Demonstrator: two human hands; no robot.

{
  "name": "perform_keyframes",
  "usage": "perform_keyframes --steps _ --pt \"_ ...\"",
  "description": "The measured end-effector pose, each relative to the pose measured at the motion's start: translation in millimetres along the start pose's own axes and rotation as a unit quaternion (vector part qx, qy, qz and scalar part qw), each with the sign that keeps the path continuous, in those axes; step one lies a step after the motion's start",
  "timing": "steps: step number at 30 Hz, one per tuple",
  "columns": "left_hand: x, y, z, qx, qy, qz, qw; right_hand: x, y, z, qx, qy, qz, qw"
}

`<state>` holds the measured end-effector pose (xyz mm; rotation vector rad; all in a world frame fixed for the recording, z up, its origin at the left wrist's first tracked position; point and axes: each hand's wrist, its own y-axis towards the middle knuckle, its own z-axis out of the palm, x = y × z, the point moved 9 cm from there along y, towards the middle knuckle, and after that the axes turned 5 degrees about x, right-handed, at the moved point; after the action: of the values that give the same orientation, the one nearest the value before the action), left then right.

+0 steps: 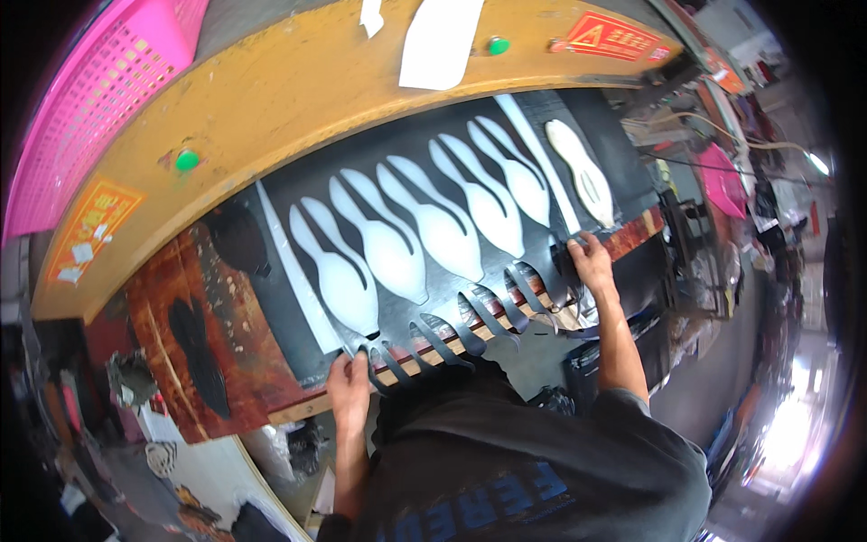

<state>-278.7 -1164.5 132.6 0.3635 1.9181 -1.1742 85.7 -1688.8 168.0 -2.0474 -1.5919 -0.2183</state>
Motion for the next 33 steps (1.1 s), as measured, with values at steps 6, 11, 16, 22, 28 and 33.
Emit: perform_keyframes --steps 6,11,16,22,28,33 --pt "-1.5 -37.3 -8.5 0.041 0.084 0.066 0.993 1.6 -53.4 -11.0 0.162 0.165 -0.138 0.963" --pt "0.7 -48.0 -26.8 0.027 0.038 0.036 0.998 -10.9 -69.2 -11.8 0.273 0.217 0.004 0.937" --pt "-29.8 0.5 -29.8 -0.018 -0.023 0.028 0.999 22.4 -26.7 -3.1 0.197 -0.019 -0.108 0.974" --pt "4.2 -48.5 -20.6 0.039 0.082 -0.126 0.988 -8.4 -65.4 -27.5 0.290 0.071 -0.013 0.954" --pt "-14.1 -10.8 -25.8 0.011 0.074 -0.008 0.997 33.6 -28.5 -6.8 0.208 0.194 -0.045 0.958" --pt "-14.9 -10.9 -26.1 -0.005 0.066 -0.018 0.998 53.5 15.7 -63.4 0.096 -0.069 -0.240 0.964"
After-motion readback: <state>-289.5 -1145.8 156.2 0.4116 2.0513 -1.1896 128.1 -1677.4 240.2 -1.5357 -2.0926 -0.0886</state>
